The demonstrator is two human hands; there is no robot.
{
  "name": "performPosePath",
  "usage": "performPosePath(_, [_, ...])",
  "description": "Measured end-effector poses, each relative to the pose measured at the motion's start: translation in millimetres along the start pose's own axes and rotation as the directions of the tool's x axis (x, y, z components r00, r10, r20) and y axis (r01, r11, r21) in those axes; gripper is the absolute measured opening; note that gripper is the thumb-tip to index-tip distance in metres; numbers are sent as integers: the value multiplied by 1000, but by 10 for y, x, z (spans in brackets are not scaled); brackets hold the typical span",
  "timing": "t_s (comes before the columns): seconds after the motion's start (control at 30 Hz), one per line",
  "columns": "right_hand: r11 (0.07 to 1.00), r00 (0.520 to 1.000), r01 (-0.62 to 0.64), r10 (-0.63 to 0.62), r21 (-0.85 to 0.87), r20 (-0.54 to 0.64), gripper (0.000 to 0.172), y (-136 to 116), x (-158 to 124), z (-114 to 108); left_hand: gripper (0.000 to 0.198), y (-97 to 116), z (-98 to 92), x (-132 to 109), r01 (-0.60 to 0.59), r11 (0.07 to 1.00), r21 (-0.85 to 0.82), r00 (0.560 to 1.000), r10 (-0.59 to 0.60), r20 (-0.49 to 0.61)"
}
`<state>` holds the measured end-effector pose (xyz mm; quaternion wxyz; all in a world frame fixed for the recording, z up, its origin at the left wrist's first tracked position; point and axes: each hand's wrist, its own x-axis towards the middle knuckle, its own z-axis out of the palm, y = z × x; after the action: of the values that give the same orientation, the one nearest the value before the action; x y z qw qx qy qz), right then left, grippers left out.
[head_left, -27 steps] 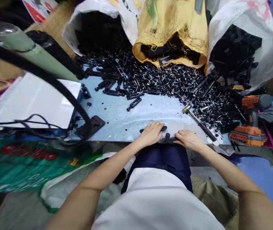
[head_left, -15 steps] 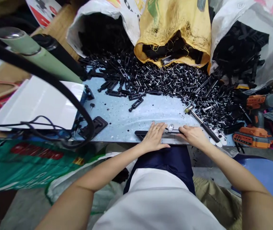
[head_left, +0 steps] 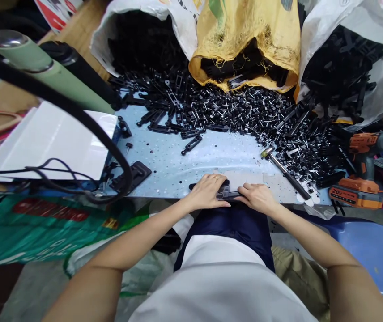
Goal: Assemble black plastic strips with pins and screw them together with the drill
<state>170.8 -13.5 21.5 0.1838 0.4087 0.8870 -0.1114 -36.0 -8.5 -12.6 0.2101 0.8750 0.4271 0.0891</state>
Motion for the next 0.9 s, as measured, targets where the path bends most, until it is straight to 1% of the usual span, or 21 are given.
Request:
performPosePath(0.1, [998,997,0,-5,-69,-76,48,-47,-25,-92,58,-27,79,-21,12,1000,-9,988,-13,-151])
performPosePath(0.2, [992,993,20,-34,-123,-113,42,-93,-52,-179,55,-64,129,-52,-5,1000,11,960,8,-280])
performPosePath(0.27, [988,991,26,-46,-153,-126,36,-112,-61,-234,50,-77,147,-63,-27,999,29,950,35,-311])
performPosePath(0.37, [983,990,40,-63,-181,-124,32,-116,-60,-315,42,-78,162,-55,-87,995,46,942,97,-321])
performPosePath(0.43, [980,991,51,-74,-194,-116,31,-109,-57,-370,41,-73,167,-35,-121,991,49,928,131,-350])
performPosePath(0.53, [975,992,66,-87,-210,-91,31,-90,-63,-441,44,-58,165,-5,-137,990,43,910,143,-388])
performPosePath(0.57, [975,992,71,-90,-212,-83,33,-75,-67,-455,45,-50,162,4,-138,990,40,914,143,-380])
performPosePath(0.63, [977,993,74,-90,-202,-70,36,-21,-77,-455,48,-28,148,27,-123,992,28,941,126,-313])
performPosePath(0.7, [982,994,71,-83,-173,-64,41,76,-79,-406,52,-3,115,88,-93,996,6,979,92,-180])
performPosePath(0.73, [986,995,69,-80,-151,-67,43,138,-75,-360,53,7,89,147,-79,997,-6,991,78,-105])
performPosePath(0.77, [990,994,69,-79,-127,-76,45,206,-70,-300,54,11,56,232,-68,998,-17,997,68,-41])
performPosePath(0.8, [992,992,72,-81,-101,-92,47,274,-62,-229,53,8,15,347,-56,998,-26,998,56,0])
performPosePath(0.83, [994,990,78,-86,-77,-115,48,337,-54,-150,50,-5,-32,490,-35,999,-30,999,35,11])
performPosePath(0.87, [995,986,85,-92,-55,-139,48,389,-47,-65,44,-26,-85,660,0,1000,-27,1000,0,-6])
performPosePath(0.9, [995,982,93,-97,-33,-163,48,428,-43,21,38,-56,-140,848,60,998,-22,997,-61,-50])
